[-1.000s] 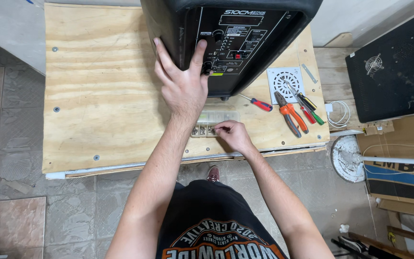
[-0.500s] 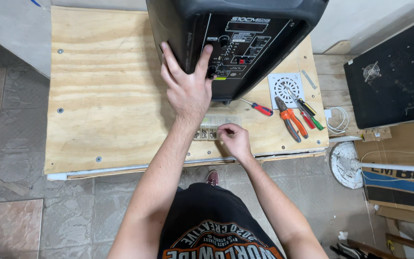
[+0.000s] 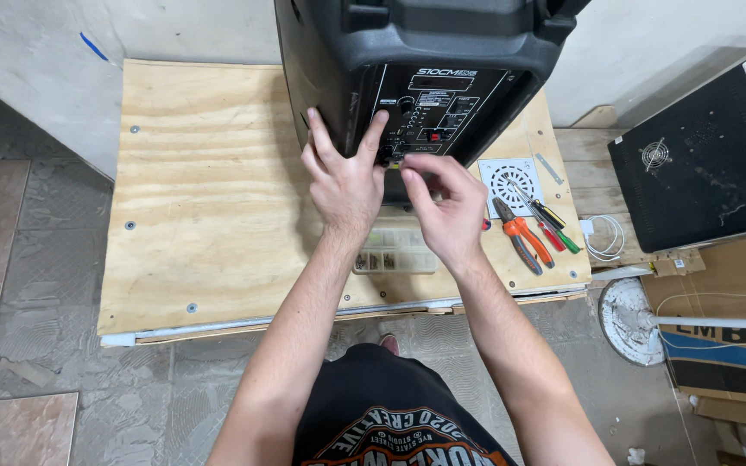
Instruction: The person installs a circuit board into a large black speaker cabinet and secures it using screws. They connect wires to the board, place it inside the cabinet, and then fasten the back panel with multiple screws using their hands.
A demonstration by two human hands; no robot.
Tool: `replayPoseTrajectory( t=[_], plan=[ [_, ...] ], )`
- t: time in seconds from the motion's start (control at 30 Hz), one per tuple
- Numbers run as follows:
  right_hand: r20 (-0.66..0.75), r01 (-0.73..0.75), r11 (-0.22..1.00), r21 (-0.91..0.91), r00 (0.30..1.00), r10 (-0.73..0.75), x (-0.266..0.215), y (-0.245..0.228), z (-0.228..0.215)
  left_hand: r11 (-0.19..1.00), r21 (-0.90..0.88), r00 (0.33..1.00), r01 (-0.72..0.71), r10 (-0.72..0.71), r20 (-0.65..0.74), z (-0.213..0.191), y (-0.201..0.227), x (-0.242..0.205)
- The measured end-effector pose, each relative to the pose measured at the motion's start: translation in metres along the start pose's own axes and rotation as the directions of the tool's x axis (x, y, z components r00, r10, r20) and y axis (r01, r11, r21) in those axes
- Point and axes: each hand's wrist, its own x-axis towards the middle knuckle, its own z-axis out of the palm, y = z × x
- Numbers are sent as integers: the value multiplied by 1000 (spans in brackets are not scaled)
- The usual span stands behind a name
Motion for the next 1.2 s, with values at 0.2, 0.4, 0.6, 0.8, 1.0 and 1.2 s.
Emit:
replayPoseTrajectory(
  t=[0.2, 0.4, 0.6, 0.8, 1.0, 1.2],
  plan=[
    [-122, 159, 986, -56, 979, -165, 39, -10, 9, 1000, -19, 1000, -3, 3, -31, -1, 1, 4],
    [-206, 176, 982, -68, 960, -187, 62, -9, 28, 1000, -18, 998, 7, -8, -63, -3, 4, 6],
    [-246, 250, 958, -140, 929, -278, 74, 5, 38, 998, -58, 999, 18, -21, -39, 1, 3, 4],
    [-272, 265, 952, -155, 915, -299, 82, 0, 48, 998, -64, 998, 21, -25, -56, 8, 3, 2],
    [-273, 229, 951, -207, 920, -281, 82, 10, 49, 997, -76, 996, 26, -32, -79, 9, 4, 1],
    [-326, 211, 926, -314, 892, -314, 83, 14, 56, 995, -90, 998, 41, -46, -53, 3, 7, 4]
  ],
)
